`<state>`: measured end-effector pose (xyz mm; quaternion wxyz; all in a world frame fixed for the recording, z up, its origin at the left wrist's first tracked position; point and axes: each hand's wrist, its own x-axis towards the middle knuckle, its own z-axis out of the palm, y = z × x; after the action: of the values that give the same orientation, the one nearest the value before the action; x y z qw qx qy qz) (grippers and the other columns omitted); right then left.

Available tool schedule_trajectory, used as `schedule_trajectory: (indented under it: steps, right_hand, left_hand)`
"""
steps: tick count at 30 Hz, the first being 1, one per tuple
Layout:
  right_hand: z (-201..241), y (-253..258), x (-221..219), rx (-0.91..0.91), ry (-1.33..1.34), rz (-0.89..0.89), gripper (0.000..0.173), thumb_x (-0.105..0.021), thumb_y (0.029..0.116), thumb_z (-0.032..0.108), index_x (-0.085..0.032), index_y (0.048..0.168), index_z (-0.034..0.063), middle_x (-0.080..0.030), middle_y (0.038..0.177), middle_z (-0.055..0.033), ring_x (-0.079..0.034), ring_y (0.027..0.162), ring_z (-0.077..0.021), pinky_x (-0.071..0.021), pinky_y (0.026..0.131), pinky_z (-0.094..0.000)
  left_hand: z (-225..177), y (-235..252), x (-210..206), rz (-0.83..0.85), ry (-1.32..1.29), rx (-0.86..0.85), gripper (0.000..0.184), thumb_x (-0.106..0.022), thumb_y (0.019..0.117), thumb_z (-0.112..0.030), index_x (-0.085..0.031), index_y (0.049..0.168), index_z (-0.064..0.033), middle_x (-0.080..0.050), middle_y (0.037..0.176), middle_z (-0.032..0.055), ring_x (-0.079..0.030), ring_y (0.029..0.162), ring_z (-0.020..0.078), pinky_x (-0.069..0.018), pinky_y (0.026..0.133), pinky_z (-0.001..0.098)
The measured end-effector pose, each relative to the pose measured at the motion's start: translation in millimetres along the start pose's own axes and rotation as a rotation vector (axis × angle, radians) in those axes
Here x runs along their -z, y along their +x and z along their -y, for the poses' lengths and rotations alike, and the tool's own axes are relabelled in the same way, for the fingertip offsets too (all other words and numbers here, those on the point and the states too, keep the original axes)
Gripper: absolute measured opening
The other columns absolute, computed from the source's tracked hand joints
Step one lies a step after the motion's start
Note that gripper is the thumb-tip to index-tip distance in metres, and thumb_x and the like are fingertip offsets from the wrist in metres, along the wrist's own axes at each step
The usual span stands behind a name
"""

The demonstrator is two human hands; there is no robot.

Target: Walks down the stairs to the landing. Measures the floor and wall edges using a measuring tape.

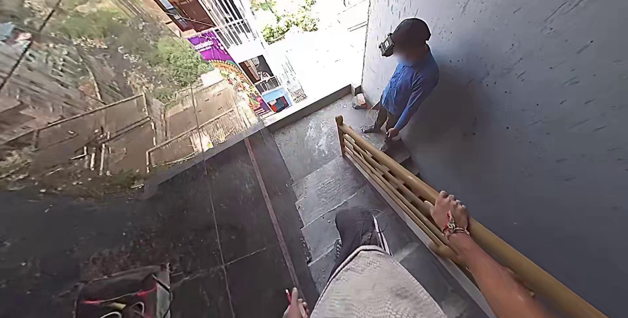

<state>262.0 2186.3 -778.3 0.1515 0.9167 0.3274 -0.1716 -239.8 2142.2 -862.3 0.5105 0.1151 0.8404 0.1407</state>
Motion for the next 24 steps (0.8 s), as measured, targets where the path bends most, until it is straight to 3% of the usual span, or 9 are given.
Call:
schedule_trajectory:
  steps: [5, 13, 16, 19, 21, 24]
  right_hand:
    - [38, 31, -8, -0.031, -0.004, 0.033, 0.079, -0.062, 0.0951, 0.062, -0.054, 0.137, -0.0042, -0.064, 0.128, -0.0279, -0.065, 0.118, -0.0417, -0.0512, 0.097, -0.0537]
    - [165, 141, -53, 0.024, -0.022, -0.025, 0.075, -0.061, 0.0972, 0.059, -0.055, 0.137, -0.0046, -0.064, 0.127, -0.0279, -0.065, 0.116, -0.0423, -0.0517, 0.095, -0.054]
    - [212, 184, -68, 0.033, 0.015, -0.03, 0.072, -0.061, 0.0982, 0.056, -0.055, 0.137, -0.0045, -0.063, 0.128, -0.0288, -0.064, 0.117, -0.0427, -0.0506, 0.096, -0.0546]
    - [245, 214, -66, -0.004, 0.08, 0.013, 0.07, -0.06, 0.099, 0.053, -0.054, 0.139, -0.0034, -0.062, 0.131, -0.0284, -0.062, 0.121, -0.0421, -0.0474, 0.1, -0.055]
    - [245, 213, -71, -0.024, 0.078, 0.07, 0.071, -0.06, 0.0994, 0.054, -0.053, 0.141, -0.003, -0.061, 0.133, -0.0281, -0.061, 0.123, -0.0421, -0.0467, 0.101, -0.0547]
    - [248, 220, -67, -0.034, 0.056, 0.045, 0.073, -0.06, 0.0983, 0.057, -0.054, 0.139, -0.0029, -0.062, 0.131, -0.0278, -0.062, 0.121, -0.0422, -0.0481, 0.099, -0.0547]
  left_hand:
    - [-54, 45, 8, 0.062, 0.186, -0.094, 0.055, -0.042, 0.1121, -0.04, -0.064, 0.105, 0.0099, -0.063, 0.079, 0.013, -0.057, 0.064, 0.0165, -0.0511, 0.066, 0.0362]
    - [-101, 175, -50, -0.029, 0.266, -0.065, 0.06, -0.041, 0.1117, -0.044, -0.067, 0.108, 0.0097, -0.068, 0.089, 0.0191, -0.062, 0.075, 0.0238, -0.0522, 0.077, 0.0441]
    - [-113, 212, -81, -0.074, 0.31, -0.043, 0.06, -0.041, 0.1116, -0.044, -0.067, 0.114, 0.011, -0.069, 0.107, 0.0269, -0.066, 0.098, 0.0332, -0.0501, 0.093, 0.0505]
    - [-157, 236, -92, -0.084, 0.469, -0.069, 0.064, -0.042, 0.1103, -0.048, -0.067, 0.121, 0.0107, -0.066, 0.126, 0.0317, -0.061, 0.125, 0.0419, -0.0439, 0.108, 0.057]
    - [-175, 238, -86, -0.075, 0.545, -0.103, 0.064, -0.045, 0.1097, -0.047, -0.068, 0.117, 0.0114, -0.066, 0.123, 0.0337, -0.061, 0.123, 0.0453, -0.0432, 0.107, 0.0598]
    - [-223, 251, -93, -0.062, 0.462, -0.155, 0.059, -0.045, 0.1104, -0.045, -0.068, 0.111, 0.0101, -0.069, 0.104, 0.0278, -0.066, 0.096, 0.0373, -0.0509, 0.089, 0.0545]
